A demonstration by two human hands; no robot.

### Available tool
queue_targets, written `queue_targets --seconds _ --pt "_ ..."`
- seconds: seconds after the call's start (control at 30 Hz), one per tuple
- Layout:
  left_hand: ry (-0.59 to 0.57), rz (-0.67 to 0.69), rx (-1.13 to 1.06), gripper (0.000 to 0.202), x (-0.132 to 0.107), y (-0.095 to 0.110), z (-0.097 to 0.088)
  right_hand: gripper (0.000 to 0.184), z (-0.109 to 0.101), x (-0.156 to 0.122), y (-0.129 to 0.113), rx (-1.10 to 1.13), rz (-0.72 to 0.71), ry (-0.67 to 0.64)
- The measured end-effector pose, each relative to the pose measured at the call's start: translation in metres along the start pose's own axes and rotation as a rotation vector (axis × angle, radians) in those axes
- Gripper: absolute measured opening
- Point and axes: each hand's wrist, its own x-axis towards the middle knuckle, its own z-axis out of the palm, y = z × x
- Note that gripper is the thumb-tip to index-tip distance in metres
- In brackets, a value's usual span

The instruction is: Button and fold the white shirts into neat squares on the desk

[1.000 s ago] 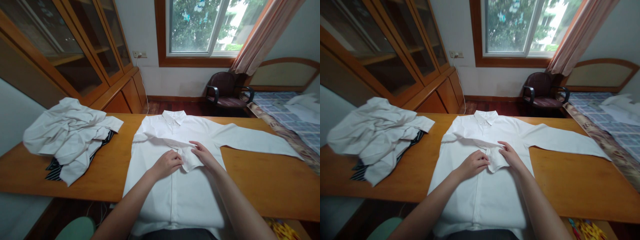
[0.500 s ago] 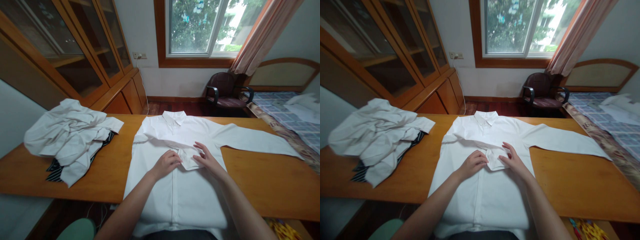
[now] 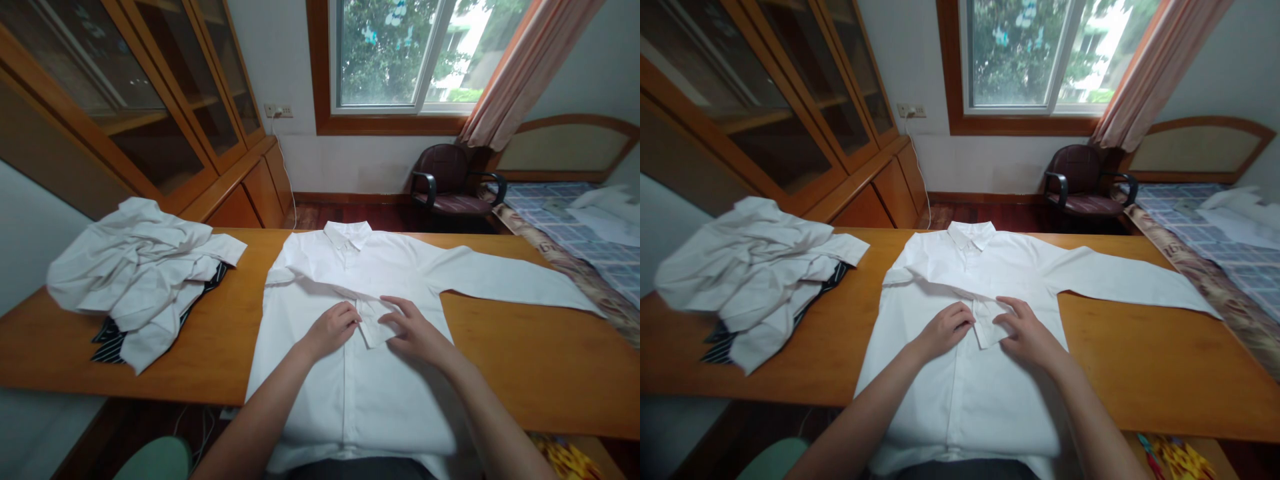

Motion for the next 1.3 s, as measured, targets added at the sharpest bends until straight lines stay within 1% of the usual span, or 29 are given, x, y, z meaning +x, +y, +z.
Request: queue_targets --seconds 0.1,0.27,0.43,0.53,0.67,0.83,1.03,1.3 --pt "0.012 -0.025 0.003 0.015 0.001 0.001 -0.001 0.037 -0.001 0.0 0.003 -0.004 -0.013 0.046" --pt "-0.022 -0.036 -0.011 0.017 0.0 0.002 -0.002 0.022 0.001 0.0 0.007 0.029 -0.008 0.151" --pt "-0.036 -0.059 -0.029 0.028 -0.005 -0.002 0.001 0.018 0.007 0.001 0.002 0.024 -0.052 0.215" --pt "-0.023 -0.074 -0.021 0.03 -0.007 -0.003 0.002 0.019 0.01 0.0 -0.004 0.008 -0.102 0.217" --pt "-0.039 -0.062 -0.005 0.029 -0.005 -0.002 0.001 0.023 0.012 -0.002 -0.008 -0.015 -0.17 0.193" --pt "-0.083 0.007 0.028 0.016 -0.002 0.0 -0.002 0.025 0.016 -0.006 -0.003 -0.037 -0.217 0.176" --pt "-0.132 0.102 0.111 0.016 -0.001 0.001 -0.001 0.02 0.021 -0.009 0.003 -0.076 -0.252 0.154" --pt "-0.156 0.077 0.145 0.021 0.008 0.002 0.001 0.022 0.026 -0.008 0.004 -0.053 -0.262 0.19"
